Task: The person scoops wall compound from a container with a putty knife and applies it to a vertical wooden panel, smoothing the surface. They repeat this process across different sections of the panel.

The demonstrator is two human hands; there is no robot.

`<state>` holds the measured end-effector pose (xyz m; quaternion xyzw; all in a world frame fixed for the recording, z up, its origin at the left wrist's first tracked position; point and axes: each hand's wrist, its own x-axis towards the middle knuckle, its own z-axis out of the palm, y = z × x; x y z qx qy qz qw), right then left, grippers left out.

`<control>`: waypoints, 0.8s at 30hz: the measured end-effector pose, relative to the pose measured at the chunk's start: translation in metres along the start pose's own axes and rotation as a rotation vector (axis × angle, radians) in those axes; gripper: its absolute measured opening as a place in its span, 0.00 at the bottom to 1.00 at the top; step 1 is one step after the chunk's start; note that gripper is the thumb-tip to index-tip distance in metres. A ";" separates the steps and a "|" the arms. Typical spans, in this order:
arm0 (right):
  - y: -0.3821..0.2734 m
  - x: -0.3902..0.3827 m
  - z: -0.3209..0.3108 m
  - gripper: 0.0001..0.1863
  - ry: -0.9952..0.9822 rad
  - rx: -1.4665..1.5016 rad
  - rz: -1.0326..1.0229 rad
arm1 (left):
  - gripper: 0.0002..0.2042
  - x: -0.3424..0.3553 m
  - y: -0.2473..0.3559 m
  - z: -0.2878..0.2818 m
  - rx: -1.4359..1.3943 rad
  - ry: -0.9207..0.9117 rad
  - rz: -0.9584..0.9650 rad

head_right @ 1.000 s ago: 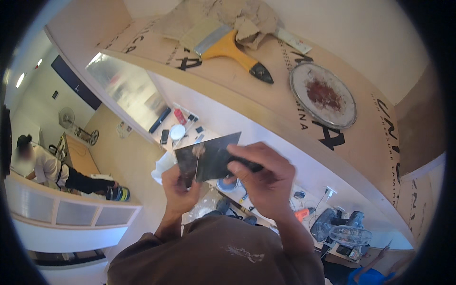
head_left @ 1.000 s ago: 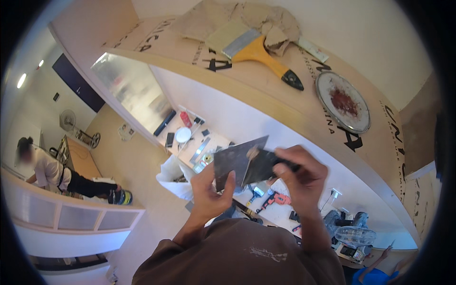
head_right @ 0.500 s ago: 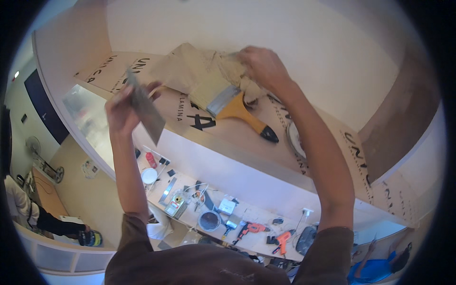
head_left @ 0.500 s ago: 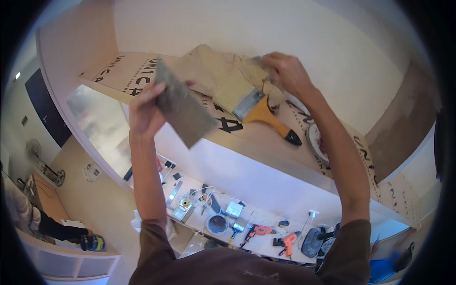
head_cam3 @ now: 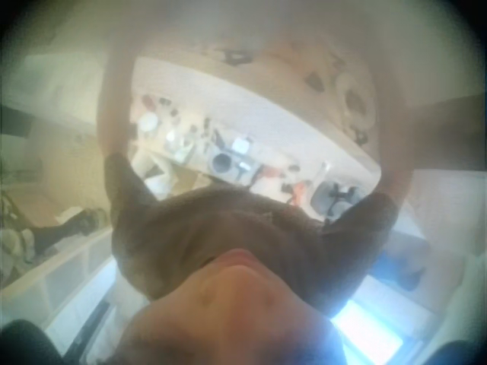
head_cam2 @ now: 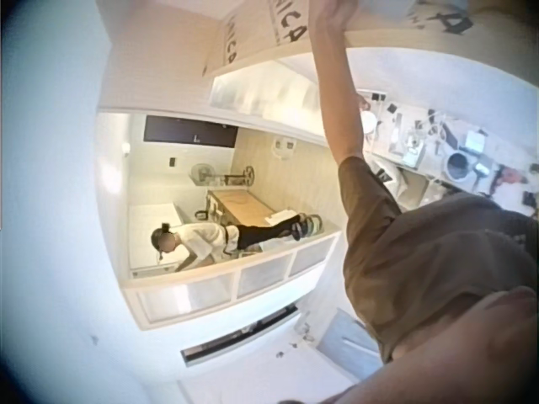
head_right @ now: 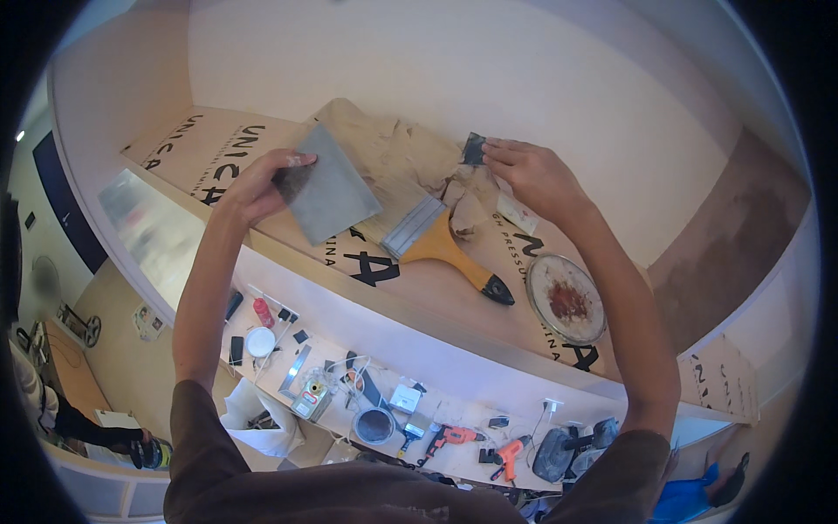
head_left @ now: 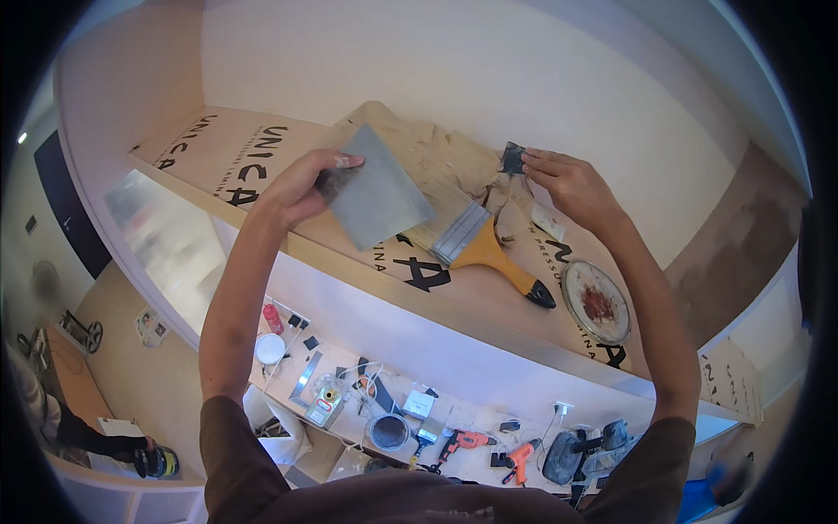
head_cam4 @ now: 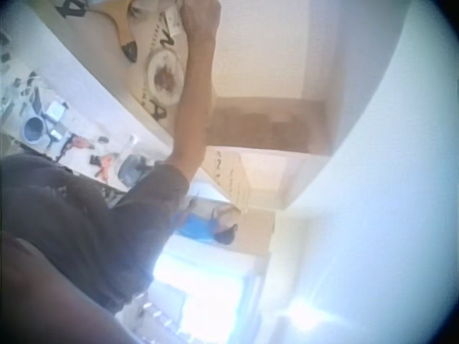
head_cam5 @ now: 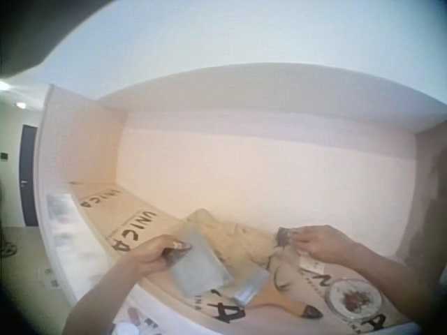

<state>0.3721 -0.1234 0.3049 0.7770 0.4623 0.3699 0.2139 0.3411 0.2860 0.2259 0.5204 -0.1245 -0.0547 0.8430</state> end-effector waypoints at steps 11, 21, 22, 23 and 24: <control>-0.003 0.078 -0.050 0.11 -0.088 0.538 0.334 | 0.14 -0.006 0.001 0.005 0.053 0.019 0.044; 0.059 0.108 0.030 0.09 -0.466 1.046 0.668 | 0.15 0.007 -0.015 -0.009 0.068 -0.007 0.039; 0.064 0.099 0.030 0.09 -0.476 1.033 0.698 | 0.15 0.003 -0.013 -0.003 0.076 0.004 0.034; 0.071 0.091 0.028 0.09 -0.477 1.037 0.715 | 0.15 0.000 -0.012 0.000 0.082 0.012 0.027; 0.073 0.084 0.022 0.09 -0.472 1.046 0.734 | 0.15 -0.001 -0.010 -0.001 0.087 0.025 0.030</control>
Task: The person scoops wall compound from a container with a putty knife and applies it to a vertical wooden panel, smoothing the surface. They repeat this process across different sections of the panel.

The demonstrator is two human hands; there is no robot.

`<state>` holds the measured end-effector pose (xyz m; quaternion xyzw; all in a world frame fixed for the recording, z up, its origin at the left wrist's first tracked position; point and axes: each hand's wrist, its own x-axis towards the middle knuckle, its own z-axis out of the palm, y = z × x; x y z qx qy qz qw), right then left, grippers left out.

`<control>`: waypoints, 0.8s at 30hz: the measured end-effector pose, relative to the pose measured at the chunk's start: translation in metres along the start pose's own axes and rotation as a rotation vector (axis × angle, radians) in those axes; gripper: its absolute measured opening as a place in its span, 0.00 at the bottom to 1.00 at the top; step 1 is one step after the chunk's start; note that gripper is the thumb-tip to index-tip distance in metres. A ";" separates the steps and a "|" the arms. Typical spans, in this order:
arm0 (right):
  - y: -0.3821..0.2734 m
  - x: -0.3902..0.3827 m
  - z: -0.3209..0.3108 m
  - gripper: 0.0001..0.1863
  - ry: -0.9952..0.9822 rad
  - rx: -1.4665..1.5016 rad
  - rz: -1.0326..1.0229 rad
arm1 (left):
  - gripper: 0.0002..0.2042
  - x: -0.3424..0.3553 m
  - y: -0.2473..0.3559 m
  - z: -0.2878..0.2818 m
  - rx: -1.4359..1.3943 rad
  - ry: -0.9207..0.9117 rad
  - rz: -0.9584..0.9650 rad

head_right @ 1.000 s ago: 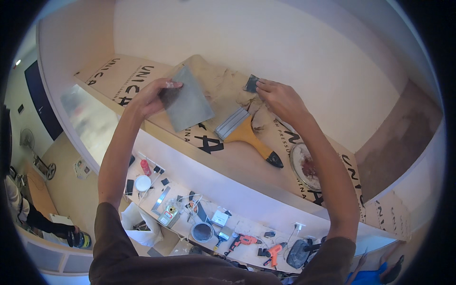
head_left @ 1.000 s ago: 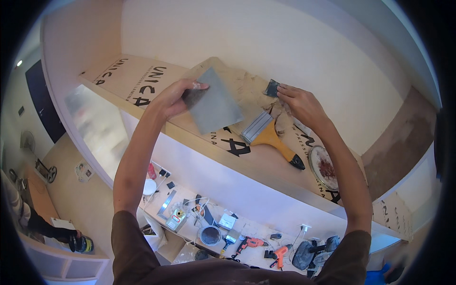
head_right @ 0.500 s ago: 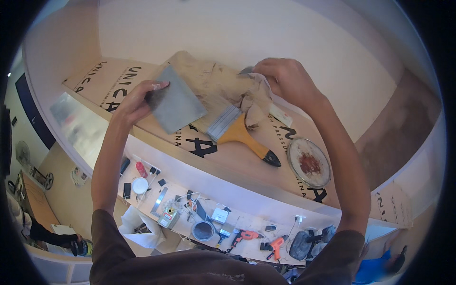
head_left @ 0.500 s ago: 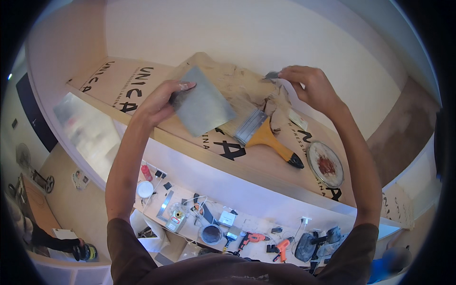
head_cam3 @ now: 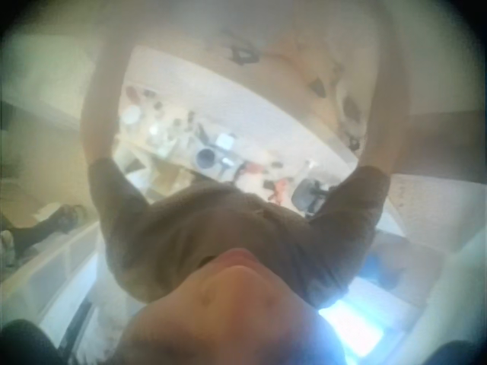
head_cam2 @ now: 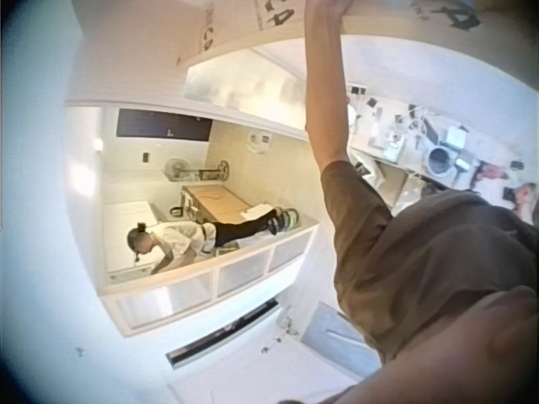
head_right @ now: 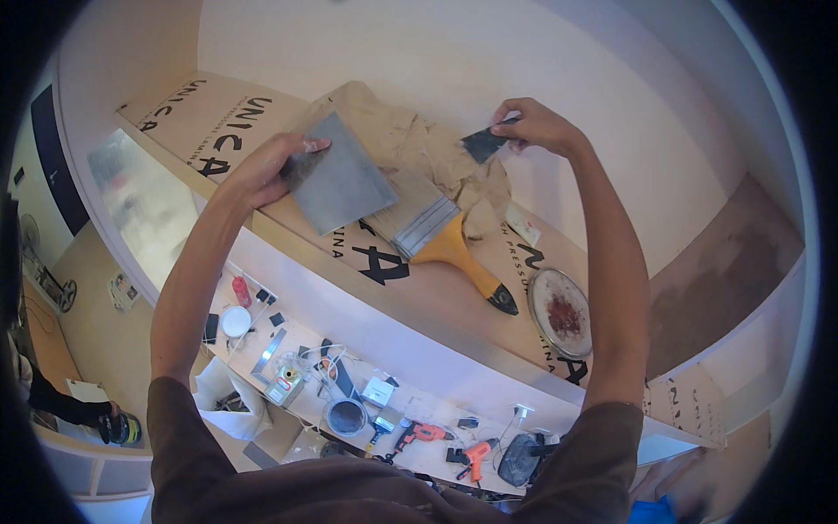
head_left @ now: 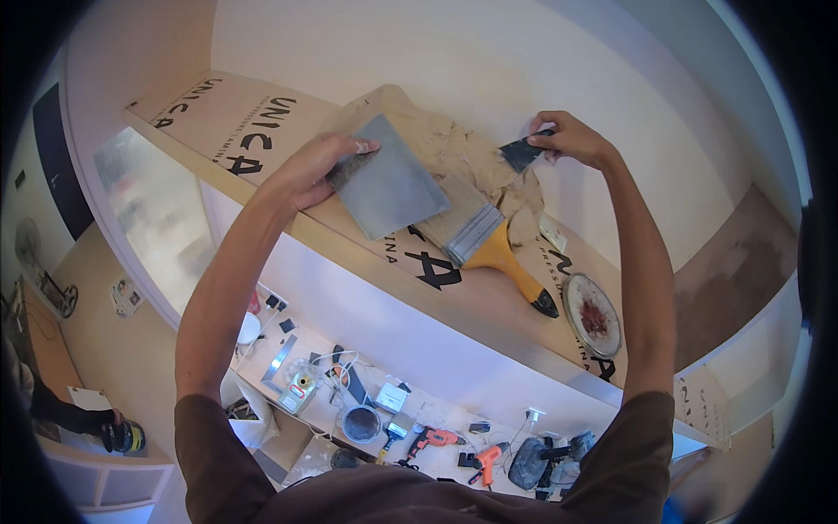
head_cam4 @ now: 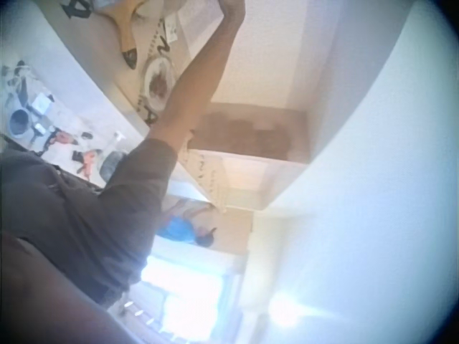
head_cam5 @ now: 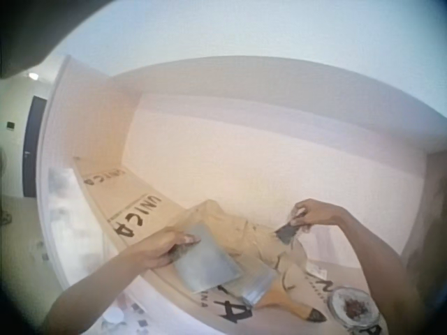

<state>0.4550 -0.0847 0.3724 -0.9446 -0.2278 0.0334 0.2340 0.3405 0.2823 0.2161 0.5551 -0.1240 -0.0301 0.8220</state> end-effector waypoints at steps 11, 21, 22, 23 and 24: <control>-0.042 -0.043 -0.011 0.10 0.112 -0.041 -0.148 | 0.15 -0.001 0.002 -0.002 -0.022 0.003 0.003; -0.072 -0.015 0.036 0.10 0.288 -0.874 -0.253 | 0.14 0.006 -0.007 -0.003 -0.041 -0.016 0.055; -0.092 -0.025 0.037 0.10 0.315 -0.911 -0.268 | 0.13 0.004 -0.004 -0.005 -0.038 -0.009 0.065; -0.110 -0.032 0.042 0.10 0.342 -0.941 -0.286 | 0.13 0.001 -0.003 -0.009 -0.032 0.002 0.070; -0.118 -0.038 0.046 0.10 0.368 -0.976 -0.291 | 0.13 0.002 -0.005 -0.010 -0.034 0.000 0.076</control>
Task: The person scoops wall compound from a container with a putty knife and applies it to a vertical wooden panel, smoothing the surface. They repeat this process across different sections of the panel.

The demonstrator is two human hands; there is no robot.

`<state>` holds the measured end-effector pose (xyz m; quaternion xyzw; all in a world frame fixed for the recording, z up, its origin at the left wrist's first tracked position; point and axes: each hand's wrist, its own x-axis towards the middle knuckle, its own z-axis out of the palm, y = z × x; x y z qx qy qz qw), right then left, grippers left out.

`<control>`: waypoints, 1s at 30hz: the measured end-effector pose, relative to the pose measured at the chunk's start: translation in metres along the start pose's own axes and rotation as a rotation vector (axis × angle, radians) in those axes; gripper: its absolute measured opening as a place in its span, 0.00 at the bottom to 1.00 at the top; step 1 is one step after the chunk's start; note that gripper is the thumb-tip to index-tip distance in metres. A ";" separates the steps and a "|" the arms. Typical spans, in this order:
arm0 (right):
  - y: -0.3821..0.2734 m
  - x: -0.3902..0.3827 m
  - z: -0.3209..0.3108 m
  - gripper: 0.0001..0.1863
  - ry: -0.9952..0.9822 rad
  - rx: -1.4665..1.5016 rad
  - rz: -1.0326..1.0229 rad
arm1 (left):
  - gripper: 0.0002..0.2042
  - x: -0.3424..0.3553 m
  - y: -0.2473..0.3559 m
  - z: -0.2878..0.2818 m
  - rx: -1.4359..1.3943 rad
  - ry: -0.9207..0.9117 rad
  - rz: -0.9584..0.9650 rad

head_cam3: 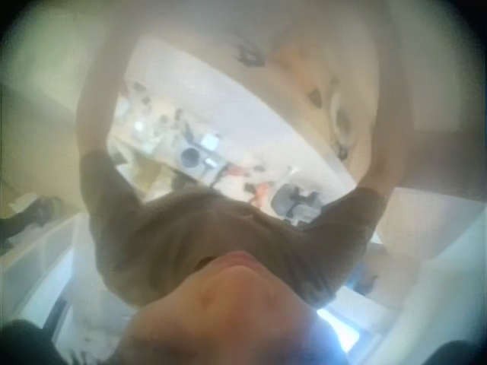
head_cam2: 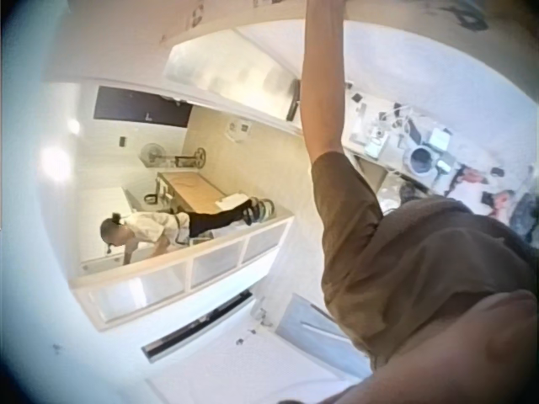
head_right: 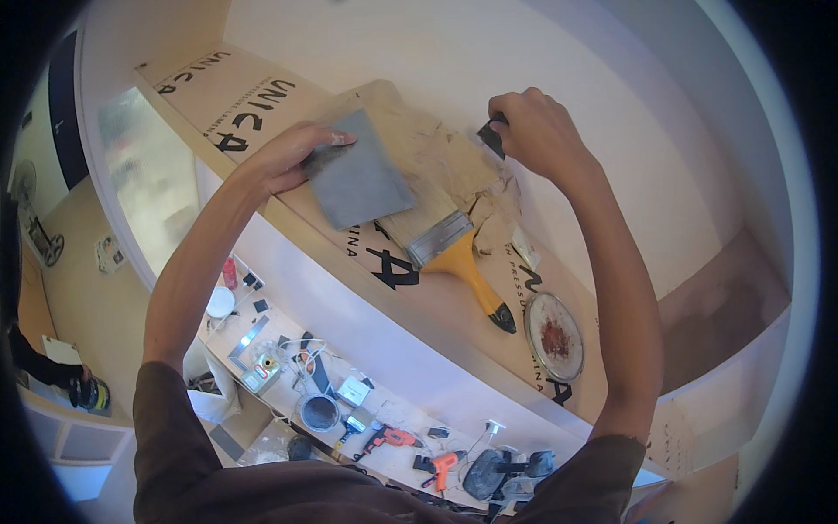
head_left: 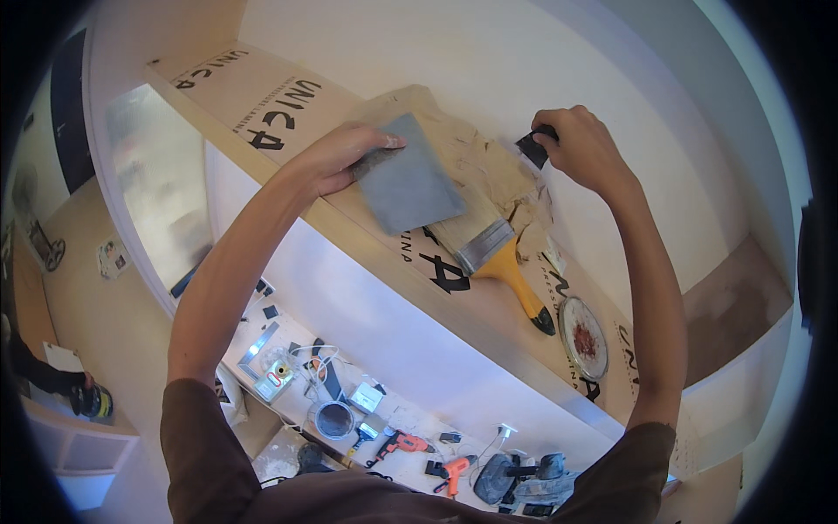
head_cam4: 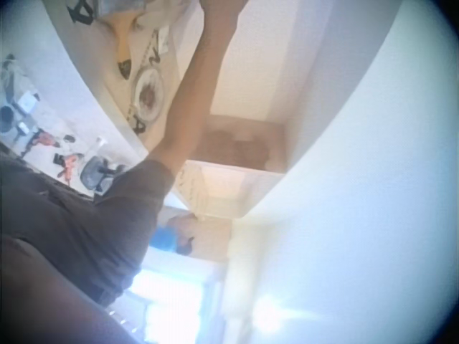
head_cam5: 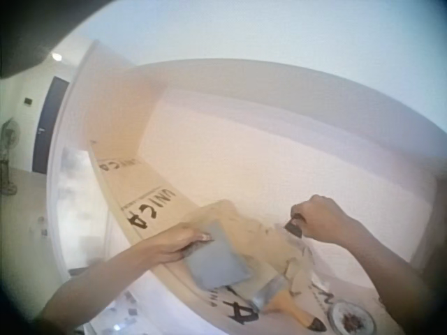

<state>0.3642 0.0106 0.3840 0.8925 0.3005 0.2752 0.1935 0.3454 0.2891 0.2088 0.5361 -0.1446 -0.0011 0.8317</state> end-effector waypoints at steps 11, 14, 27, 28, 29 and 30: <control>0.036 -0.057 0.061 0.19 0.116 -0.036 -0.474 | 0.15 0.004 -0.004 0.000 -0.005 0.049 -0.004; 0.046 -0.070 0.057 0.19 0.162 -0.061 -0.498 | 0.13 0.001 0.000 -0.001 -0.035 0.041 -0.018; 0.041 -0.068 0.054 0.16 0.406 -0.032 -0.490 | 0.16 0.095 0.074 0.010 0.162 -0.222 -0.046; 0.045 -0.071 0.059 0.16 0.381 -0.077 -0.518 | 0.16 0.099 0.067 0.005 0.187 -0.215 -0.070; 0.050 -0.075 0.060 0.16 0.376 -0.069 -0.507 | 0.15 0.102 0.064 -0.002 0.213 -0.206 -0.091; 0.055 -0.081 0.062 0.15 0.368 -0.061 -0.493 | 0.15 0.101 0.063 -0.008 0.189 -0.177 -0.072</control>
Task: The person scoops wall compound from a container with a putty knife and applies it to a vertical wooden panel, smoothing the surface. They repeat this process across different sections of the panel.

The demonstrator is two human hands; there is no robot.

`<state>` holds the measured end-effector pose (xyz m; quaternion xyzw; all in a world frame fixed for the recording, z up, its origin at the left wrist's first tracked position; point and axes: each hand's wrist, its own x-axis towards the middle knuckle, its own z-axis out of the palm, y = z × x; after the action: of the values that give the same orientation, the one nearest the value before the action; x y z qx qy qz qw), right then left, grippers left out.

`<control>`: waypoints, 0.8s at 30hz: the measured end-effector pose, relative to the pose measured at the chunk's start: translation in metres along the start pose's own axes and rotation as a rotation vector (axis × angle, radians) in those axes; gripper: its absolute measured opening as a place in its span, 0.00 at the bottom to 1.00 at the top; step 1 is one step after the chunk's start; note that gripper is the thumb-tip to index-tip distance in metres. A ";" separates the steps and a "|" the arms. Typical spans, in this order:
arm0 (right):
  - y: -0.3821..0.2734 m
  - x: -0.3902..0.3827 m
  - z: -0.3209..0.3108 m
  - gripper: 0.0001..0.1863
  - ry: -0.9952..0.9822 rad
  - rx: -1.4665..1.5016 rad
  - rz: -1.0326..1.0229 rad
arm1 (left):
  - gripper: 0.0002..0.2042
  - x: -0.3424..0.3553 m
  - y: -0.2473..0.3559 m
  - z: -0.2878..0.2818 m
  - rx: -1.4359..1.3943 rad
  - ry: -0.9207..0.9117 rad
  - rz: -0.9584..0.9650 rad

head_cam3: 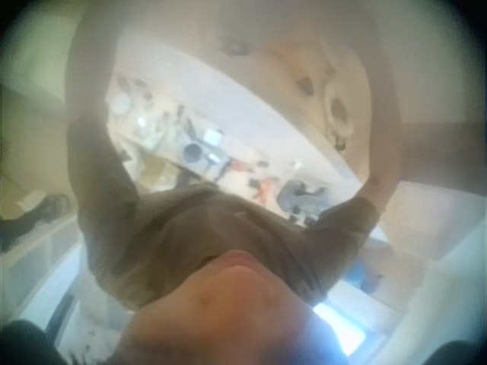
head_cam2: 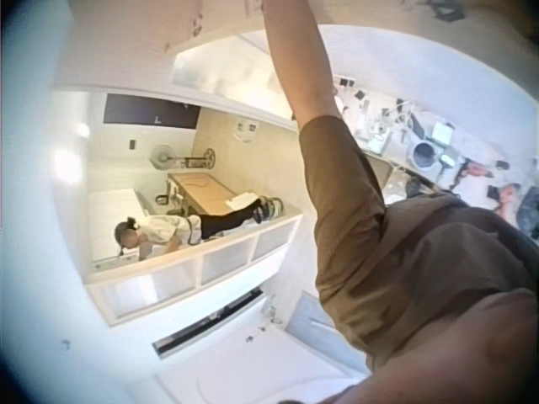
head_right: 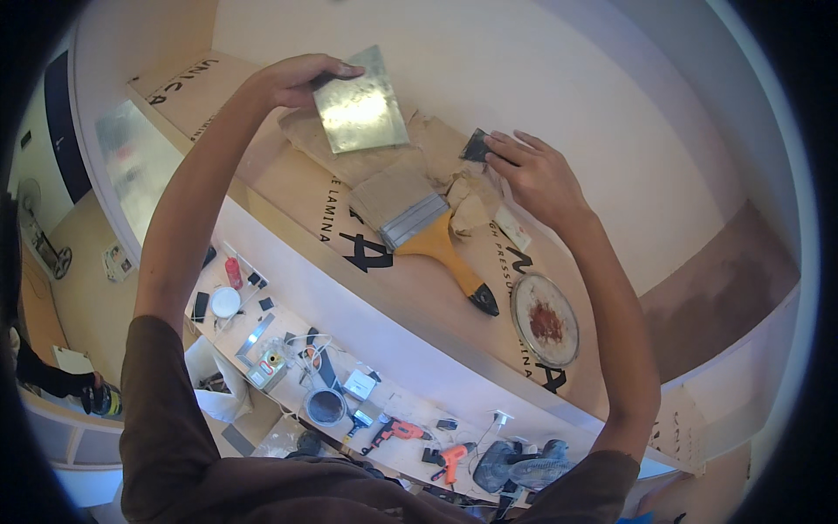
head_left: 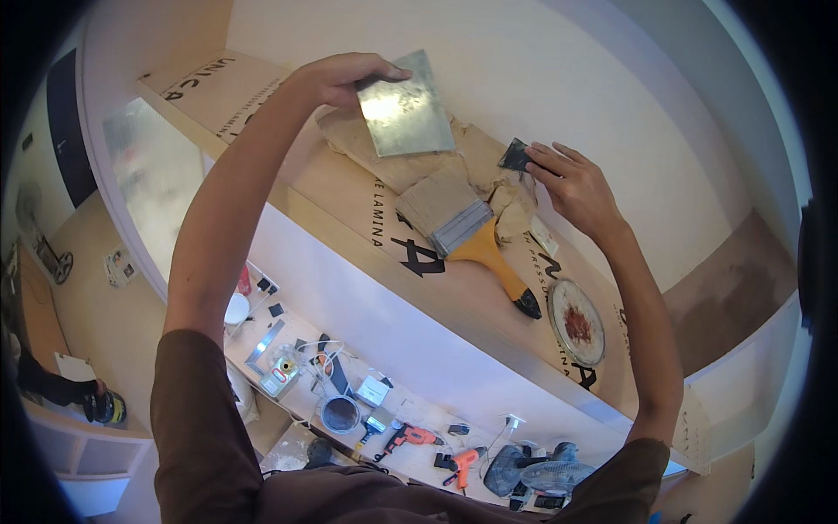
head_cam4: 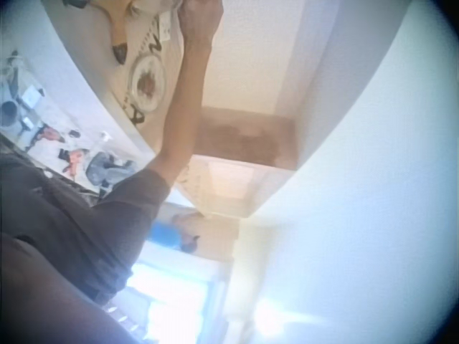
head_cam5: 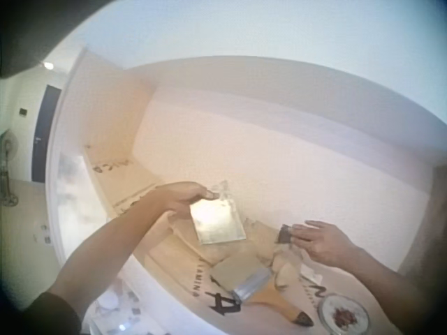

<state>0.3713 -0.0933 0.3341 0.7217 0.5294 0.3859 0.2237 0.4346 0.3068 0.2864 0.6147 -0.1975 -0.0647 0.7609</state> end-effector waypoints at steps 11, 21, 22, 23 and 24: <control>-0.006 -0.020 -0.045 0.13 0.200 1.242 0.855 | 0.18 -0.093 0.035 0.050 0.069 0.281 0.228; -0.048 -0.024 -0.089 0.12 0.253 1.244 0.830 | 0.20 -0.147 -0.030 0.128 0.011 0.200 0.252; -0.055 -0.030 -0.096 0.12 0.274 1.217 0.832 | 0.19 -0.153 -0.038 0.137 0.044 0.202 0.231; -0.065 -0.033 -0.105 0.11 0.290 1.179 0.836 | 0.18 -0.158 -0.047 0.143 0.094 0.226 0.270; -0.076 -0.031 -0.113 0.11 0.321 1.158 0.825 | 0.17 -0.168 -0.054 0.146 0.163 0.264 0.312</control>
<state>0.2323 -0.1066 0.3369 0.7997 0.3598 0.1981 -0.4380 0.2336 0.2183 0.2221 0.6393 -0.1936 0.1510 0.7287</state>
